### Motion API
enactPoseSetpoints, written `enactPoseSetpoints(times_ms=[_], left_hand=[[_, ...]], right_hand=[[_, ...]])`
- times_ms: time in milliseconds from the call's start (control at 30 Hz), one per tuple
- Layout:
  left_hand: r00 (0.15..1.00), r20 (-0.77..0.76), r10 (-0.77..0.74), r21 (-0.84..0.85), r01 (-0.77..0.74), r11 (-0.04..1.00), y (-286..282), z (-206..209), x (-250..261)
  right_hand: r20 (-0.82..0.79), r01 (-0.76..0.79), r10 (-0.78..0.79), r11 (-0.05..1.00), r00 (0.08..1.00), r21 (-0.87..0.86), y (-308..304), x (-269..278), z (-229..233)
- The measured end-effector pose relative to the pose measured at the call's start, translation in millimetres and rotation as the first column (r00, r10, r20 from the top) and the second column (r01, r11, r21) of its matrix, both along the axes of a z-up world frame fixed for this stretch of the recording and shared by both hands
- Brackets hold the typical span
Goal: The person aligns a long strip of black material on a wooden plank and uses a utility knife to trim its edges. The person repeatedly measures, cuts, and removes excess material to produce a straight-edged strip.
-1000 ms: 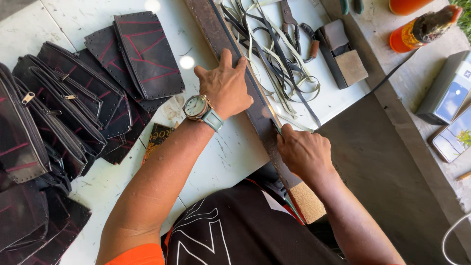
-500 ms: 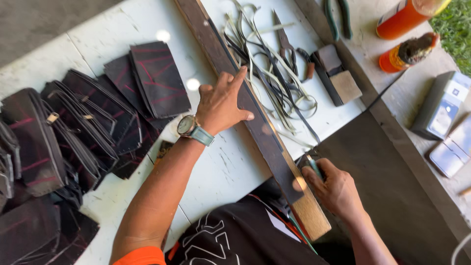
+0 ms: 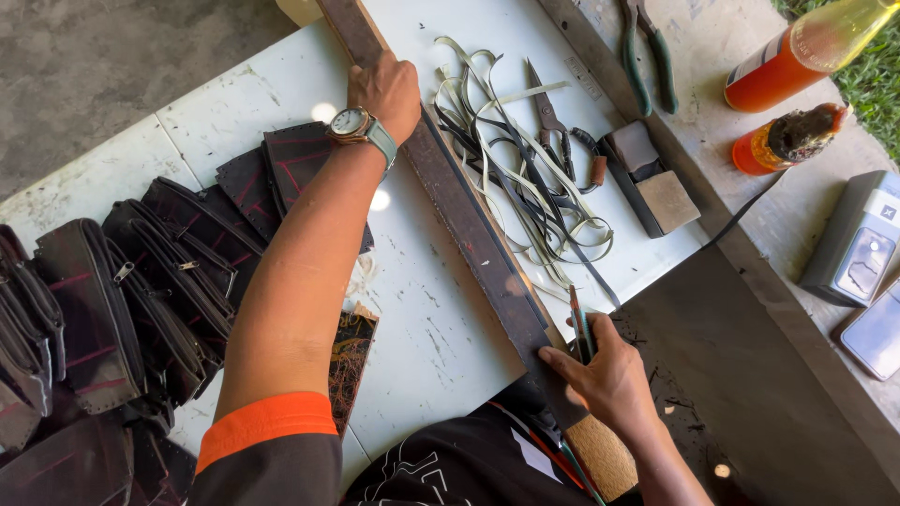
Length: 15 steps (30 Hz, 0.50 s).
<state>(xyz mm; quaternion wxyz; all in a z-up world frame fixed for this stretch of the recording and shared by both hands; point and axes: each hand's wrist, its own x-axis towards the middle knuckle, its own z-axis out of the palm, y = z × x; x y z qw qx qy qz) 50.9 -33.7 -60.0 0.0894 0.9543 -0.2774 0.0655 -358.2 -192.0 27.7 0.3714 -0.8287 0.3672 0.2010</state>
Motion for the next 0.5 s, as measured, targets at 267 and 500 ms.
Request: enactPoseSetpoints(times_ms=[267, 500], left_hand=[[0.990, -0.084, -0.115, -0.160, 0.101, 0.982, -3.2, 43.5, 1.6], [0.764, 0.282, -0.580, -0.474, 0.637, 0.608, -17.9, 166.2, -76.1]], right_hand=[[-0.041, -0.018, 0.018, 1.000, 0.999, 0.000, -4.4, 2.9, -6.2], [-0.057, 0.017, -0.014, 0.998, 0.998, 0.055, -7.2, 1.8, -18.1]])
